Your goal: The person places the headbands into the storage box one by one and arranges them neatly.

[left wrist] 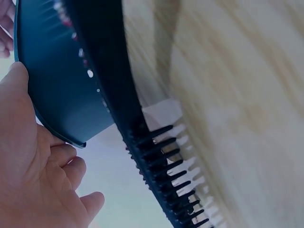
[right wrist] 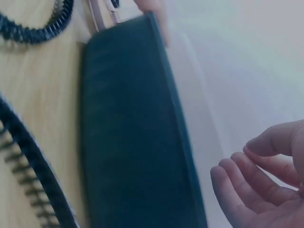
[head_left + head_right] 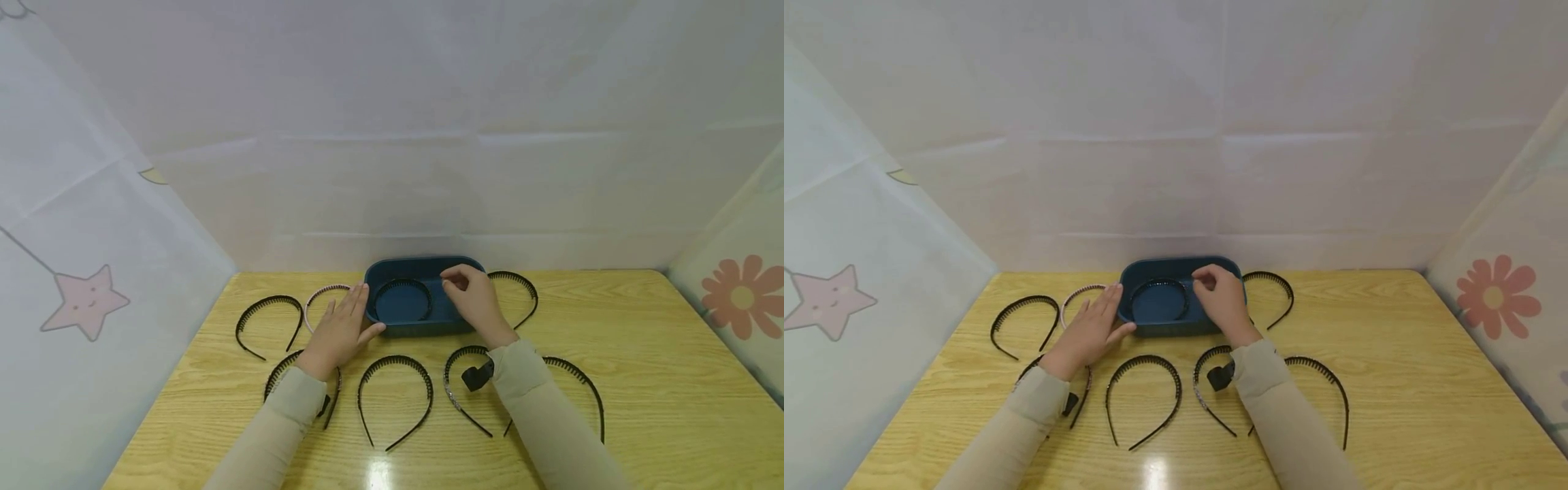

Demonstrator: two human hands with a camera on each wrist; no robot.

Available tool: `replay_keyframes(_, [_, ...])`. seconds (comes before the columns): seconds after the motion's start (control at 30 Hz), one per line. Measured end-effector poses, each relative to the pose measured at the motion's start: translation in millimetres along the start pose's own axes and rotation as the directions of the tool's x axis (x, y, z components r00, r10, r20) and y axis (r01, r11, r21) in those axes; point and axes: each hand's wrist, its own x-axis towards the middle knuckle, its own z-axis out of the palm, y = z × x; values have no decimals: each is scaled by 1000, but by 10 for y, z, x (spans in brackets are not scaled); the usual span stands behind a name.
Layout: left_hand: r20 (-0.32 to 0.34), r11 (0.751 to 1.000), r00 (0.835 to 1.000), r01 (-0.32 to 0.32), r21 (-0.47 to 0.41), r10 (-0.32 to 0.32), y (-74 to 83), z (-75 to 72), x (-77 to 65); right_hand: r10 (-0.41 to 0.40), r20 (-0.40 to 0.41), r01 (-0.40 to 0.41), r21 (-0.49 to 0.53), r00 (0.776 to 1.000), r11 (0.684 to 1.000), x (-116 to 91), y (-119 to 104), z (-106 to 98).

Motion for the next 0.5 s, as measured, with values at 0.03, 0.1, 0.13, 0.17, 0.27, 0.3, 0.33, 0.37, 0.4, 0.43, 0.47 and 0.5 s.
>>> replay_keyframes(0.03, [0,1000,1000,0,-2,0,1,-1,-2,-5,-20,5,0,1000,1000,-15,-3,-32])
replay_keyframes(0.1, [-2,1000,1000,-2,-6,2,1,-3,-6,-7,-56,7,0,998,1000,-39,7,-100])
replay_keyframes(0.13, [-4,1000,1000,-4,-10,4,1,-5,-9,-3,-72,3,-3,997,1000,-48,17,-137])
replay_keyframes(0.17, [-5,1000,1000,-3,-11,3,2,-6,-10,-2,-91,1,-7,996,1000,-58,30,-174])
replay_keyframes(0.27, [-5,1000,1000,-4,-12,4,3,-10,-11,17,-148,-21,-30,989,999,-85,83,-286])
replay_keyframes(0.3, [-5,1000,1000,-4,-13,4,3,-11,-10,23,-168,-29,-36,985,999,-91,103,-323])
replay_keyframes(0.33, [-1,1000,1000,-2,-12,2,2,-11,-9,26,-189,-35,-45,982,998,-97,124,-359])
replay_keyframes(0.37, [0,1000,1000,-1,-11,1,1,-8,-8,28,-207,-40,-53,978,998,-105,146,-394])
replay_keyframes(0.4, [3,1000,1000,2,-9,-2,1,-8,-7,33,-223,-48,-63,974,997,-111,172,-427])
replay_keyframes(0.43, [3,1000,1000,3,-11,-3,2,-8,-6,33,-238,-52,-70,971,996,-118,199,-460])
replay_keyframes(0.47, [6,1000,1000,7,-9,-7,4,-6,-4,34,-252,-56,-80,967,995,-124,232,-492])
replay_keyframes(0.5, [4,1000,1000,5,-14,-5,7,-6,-3,34,-266,-61,-92,963,994,-130,267,-520])
